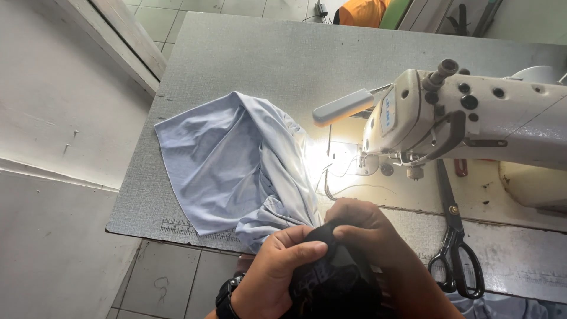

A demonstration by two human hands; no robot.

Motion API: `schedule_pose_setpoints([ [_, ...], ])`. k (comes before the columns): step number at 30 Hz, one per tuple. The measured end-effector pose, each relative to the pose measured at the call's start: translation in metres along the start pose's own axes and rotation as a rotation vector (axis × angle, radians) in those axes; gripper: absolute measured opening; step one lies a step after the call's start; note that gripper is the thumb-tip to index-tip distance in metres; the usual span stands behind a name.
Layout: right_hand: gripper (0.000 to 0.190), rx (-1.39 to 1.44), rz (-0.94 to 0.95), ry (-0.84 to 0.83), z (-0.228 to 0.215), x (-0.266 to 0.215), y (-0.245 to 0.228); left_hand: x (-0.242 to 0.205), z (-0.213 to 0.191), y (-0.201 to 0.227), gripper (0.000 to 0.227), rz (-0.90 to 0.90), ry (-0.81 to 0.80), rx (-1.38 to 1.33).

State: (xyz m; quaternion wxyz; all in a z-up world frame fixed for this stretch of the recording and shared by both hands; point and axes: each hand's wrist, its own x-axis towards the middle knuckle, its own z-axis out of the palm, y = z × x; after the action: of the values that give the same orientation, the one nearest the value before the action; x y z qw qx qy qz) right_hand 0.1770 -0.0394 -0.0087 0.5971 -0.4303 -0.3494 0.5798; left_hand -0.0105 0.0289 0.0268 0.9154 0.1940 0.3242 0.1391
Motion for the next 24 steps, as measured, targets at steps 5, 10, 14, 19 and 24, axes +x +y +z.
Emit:
schedule_pose_setpoints([
  [5, 0.028, -0.681, -0.235, 0.257, 0.021, -0.020, -0.028, 0.003, -0.002, -0.004, 0.015, 0.036, 0.084, -0.077],
  [10, 0.046, -1.152, -0.634, 0.129, 0.040, -0.040, -0.032, 0.007, -0.005, -0.010, 0.023, 0.019, -0.011, -0.135],
  [14, 0.013, -0.935, -0.686, 0.213, 0.044, -0.038, -0.047, 0.007, 0.000, -0.009, 0.016, -0.018, 0.018, -0.099],
  [19, 0.008, -0.760, -0.593, 0.319, 0.032, -0.039, -0.036, 0.001, 0.001, -0.007, 0.016, -0.102, 0.051, -0.024],
  [24, 0.025, -0.865, -0.508, 0.022, 0.029, -0.039, -0.044, 0.005, -0.007, -0.011, 0.020, -0.075, 0.000, -0.028],
])
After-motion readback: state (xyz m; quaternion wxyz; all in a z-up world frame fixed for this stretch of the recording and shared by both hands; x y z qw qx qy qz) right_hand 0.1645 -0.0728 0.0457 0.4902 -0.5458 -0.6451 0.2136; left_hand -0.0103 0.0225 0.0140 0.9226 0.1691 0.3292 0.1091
